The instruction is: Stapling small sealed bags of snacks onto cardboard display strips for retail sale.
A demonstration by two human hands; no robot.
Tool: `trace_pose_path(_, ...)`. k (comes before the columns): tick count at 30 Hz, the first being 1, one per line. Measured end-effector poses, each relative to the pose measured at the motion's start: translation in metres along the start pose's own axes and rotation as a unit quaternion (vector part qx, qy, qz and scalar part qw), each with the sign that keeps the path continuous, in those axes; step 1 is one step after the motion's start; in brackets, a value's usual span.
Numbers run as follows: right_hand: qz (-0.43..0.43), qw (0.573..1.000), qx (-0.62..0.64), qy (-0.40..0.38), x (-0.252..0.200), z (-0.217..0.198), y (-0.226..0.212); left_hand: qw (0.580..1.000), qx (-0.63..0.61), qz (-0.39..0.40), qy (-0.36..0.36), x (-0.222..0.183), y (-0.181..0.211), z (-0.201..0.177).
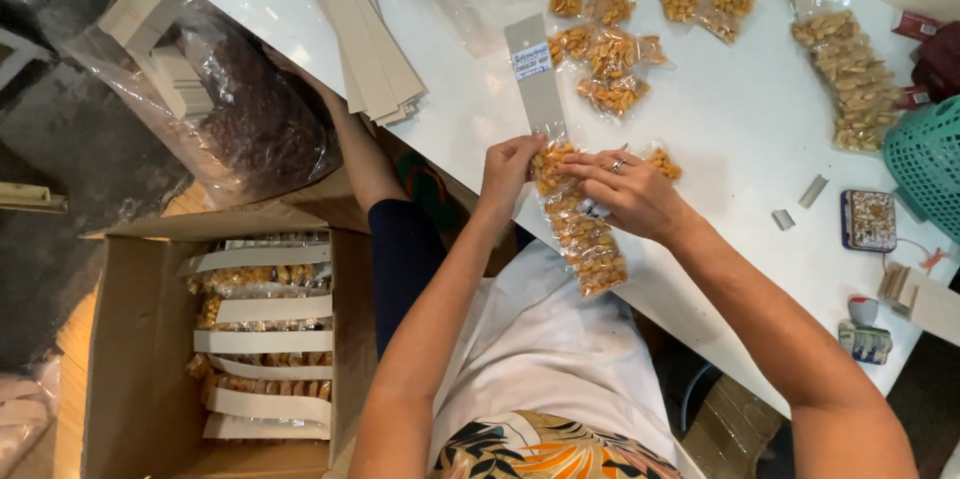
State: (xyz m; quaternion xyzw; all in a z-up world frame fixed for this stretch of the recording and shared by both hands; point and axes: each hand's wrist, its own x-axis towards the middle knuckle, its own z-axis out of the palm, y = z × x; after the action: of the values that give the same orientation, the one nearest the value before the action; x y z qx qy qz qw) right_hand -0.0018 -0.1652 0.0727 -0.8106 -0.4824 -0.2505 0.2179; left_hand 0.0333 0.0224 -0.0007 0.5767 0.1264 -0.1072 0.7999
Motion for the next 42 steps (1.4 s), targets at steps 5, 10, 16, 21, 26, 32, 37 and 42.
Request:
trace_pose_path(5,0.047,0.999,0.023,-0.013,-0.012,-0.001,0.001,1.000,0.004,0.016,0.005,-0.001,-0.009,-0.003)
trace_pose_path(10,0.239,0.962,0.136,0.004,-0.028,-0.008,0.014,0.997,0.054,0.059,-0.008,-0.001,-0.019,-0.002)
trace_pose_path(16,0.572,0.509,0.367,0.529,0.043,0.005,0.053,0.967,0.181,0.178,-0.030,-0.029,0.003,0.021)
trace_pose_path(21,0.666,0.578,0.368,0.294,0.078,0.009,0.037,0.951,0.203,0.228,-0.039,-0.041,0.016,0.026)
trace_pose_path(26,0.633,0.618,0.334,0.325,0.080,0.023,0.035,0.955,0.207,0.208,-0.038,-0.042,0.015,0.028)
trace_pose_path(32,0.685,0.569,0.302,0.340,0.079,0.043,0.043,0.949,0.223,0.220,-0.025,-0.037,0.007,0.026)
trace_pose_path(37,0.577,0.727,0.239,0.285,-0.017,0.063,0.092,0.963,0.213,0.167,-0.005,-0.019,-0.016,0.008)
trace_pose_path(42,0.531,0.810,0.060,-0.243,-0.068,-0.012,0.074,0.977,0.204,0.044,0.040,0.001,-0.046,-0.008)
